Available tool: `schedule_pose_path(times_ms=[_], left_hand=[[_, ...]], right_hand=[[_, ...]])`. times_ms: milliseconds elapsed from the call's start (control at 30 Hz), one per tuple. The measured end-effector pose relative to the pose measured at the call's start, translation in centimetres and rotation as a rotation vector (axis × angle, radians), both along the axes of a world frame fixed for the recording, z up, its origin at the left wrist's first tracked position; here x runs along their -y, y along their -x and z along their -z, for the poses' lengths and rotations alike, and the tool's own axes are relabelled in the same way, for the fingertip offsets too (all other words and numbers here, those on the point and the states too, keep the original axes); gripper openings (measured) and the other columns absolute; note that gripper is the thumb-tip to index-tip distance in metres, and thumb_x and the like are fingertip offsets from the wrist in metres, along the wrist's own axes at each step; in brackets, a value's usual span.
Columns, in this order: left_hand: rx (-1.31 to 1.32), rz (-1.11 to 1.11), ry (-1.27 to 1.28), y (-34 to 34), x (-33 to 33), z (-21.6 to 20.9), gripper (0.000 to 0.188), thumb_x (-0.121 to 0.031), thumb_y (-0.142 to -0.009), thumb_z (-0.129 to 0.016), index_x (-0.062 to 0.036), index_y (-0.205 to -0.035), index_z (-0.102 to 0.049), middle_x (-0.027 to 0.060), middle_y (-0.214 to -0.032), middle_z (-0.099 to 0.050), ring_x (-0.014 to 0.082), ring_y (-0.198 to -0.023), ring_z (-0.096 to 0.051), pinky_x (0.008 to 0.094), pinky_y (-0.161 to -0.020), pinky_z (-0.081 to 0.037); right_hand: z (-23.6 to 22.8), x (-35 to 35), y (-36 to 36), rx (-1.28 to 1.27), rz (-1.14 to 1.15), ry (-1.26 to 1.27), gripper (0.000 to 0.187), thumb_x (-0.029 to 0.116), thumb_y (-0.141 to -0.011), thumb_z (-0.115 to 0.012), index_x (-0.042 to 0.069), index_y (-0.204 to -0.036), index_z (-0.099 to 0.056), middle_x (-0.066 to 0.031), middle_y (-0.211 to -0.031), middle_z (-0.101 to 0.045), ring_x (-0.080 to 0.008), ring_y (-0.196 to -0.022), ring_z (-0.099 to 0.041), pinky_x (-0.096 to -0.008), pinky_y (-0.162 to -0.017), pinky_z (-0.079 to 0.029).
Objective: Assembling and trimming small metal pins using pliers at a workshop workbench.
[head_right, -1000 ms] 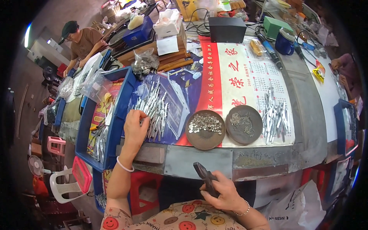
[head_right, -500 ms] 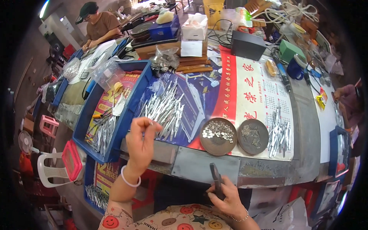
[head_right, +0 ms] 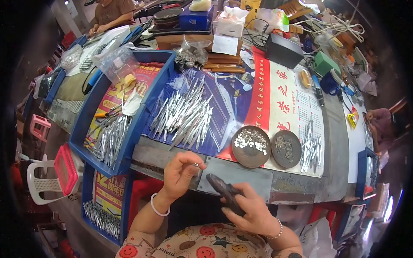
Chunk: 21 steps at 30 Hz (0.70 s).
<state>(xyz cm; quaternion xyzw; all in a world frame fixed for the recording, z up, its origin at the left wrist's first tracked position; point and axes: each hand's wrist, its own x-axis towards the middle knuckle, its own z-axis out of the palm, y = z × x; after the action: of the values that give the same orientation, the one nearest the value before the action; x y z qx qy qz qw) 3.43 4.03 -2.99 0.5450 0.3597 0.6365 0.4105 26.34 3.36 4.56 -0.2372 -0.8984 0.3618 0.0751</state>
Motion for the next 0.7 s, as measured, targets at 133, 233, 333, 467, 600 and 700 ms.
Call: schedule_pose_path(times_ms=[133,233,333,467,600,700], left_hand=[[0.040,0.046,-0.070,-0.3,-0.2,0.5,0.010,-0.005,-0.096,-0.059,0.0009,-0.104,-0.058,0.0104,-0.094,-0.064,0.0151,-0.082,-0.062,0.0261,-0.073,-0.050],[0.001,0.070,-0.110,-0.6,-0.2,0.6,0.010,-0.005,-0.096,-0.059,0.0010,-0.104,-0.058,0.0103,-0.095,-0.064,0.0150,-0.082,-0.062,0.0262,-0.074,-0.050],[-0.046,0.037,-0.141,-0.8,-0.4,0.5,0.009,-0.005,-0.096,-0.059,0.0009,-0.103,-0.057,0.0102,-0.094,-0.064,0.0147,-0.082,-0.062,0.0265,-0.074,-0.050],[0.097,0.112,-0.058,-0.6,-0.3,1.1,0.009,-0.006,-0.096,-0.060,0.0004,-0.101,-0.056,0.0093,-0.093,-0.063,0.0139,-0.081,-0.062,0.0261,-0.074,-0.049],[-0.013,0.049,-0.052,-0.3,-0.7,1.0,0.012,-0.010,-0.097,-0.059,0.0001,-0.101,-0.055,0.0089,-0.093,-0.061,0.0128,-0.077,-0.059,0.0244,-0.073,-0.048],[0.064,0.105,-0.108,-0.7,-0.7,1.4,0.010,-0.009,-0.098,-0.058,-0.0007,-0.102,-0.056,0.0081,-0.093,-0.061,0.0119,-0.074,-0.054,0.0230,-0.068,-0.044]], right_hand=[[-1.5,-1.3,0.9,0.053,0.017,-0.046,0.025,0.025,-0.077,-0.074,0.005,-0.090,-0.067,-0.0115,-0.104,-0.049,-0.0249,-0.090,-0.053,-0.0349,-0.075,-0.045],[-2.3,-2.2,1.3,0.088,0.029,-0.082,0.025,0.025,-0.077,-0.075,0.005,-0.090,-0.067,-0.0115,-0.104,-0.049,-0.0251,-0.090,-0.052,-0.0350,-0.075,-0.045],[-3.9,-2.9,1.5,0.116,0.046,-0.120,0.025,0.026,-0.076,-0.075,0.005,-0.089,-0.067,-0.0116,-0.104,-0.049,-0.0252,-0.090,-0.052,-0.0352,-0.075,-0.045],[-6.0,-2.6,1.5,0.140,0.067,-0.156,0.026,0.027,-0.076,-0.075,0.006,-0.089,-0.067,-0.0116,-0.104,-0.049,-0.0254,-0.090,-0.052,-0.0354,-0.074,-0.045],[-5.4,-3.3,2.0,0.145,0.085,-0.194,0.026,0.027,-0.075,-0.076,0.006,-0.088,-0.067,-0.0116,-0.103,-0.049,-0.0256,-0.090,-0.051,-0.0356,-0.074,-0.045],[-5.8,-2.9,1.3,0.162,0.090,-0.209,0.027,0.028,-0.075,-0.076,0.006,-0.088,-0.067,-0.0117,-0.103,-0.048,-0.0258,-0.090,-0.051,-0.0358,-0.074,-0.045]])
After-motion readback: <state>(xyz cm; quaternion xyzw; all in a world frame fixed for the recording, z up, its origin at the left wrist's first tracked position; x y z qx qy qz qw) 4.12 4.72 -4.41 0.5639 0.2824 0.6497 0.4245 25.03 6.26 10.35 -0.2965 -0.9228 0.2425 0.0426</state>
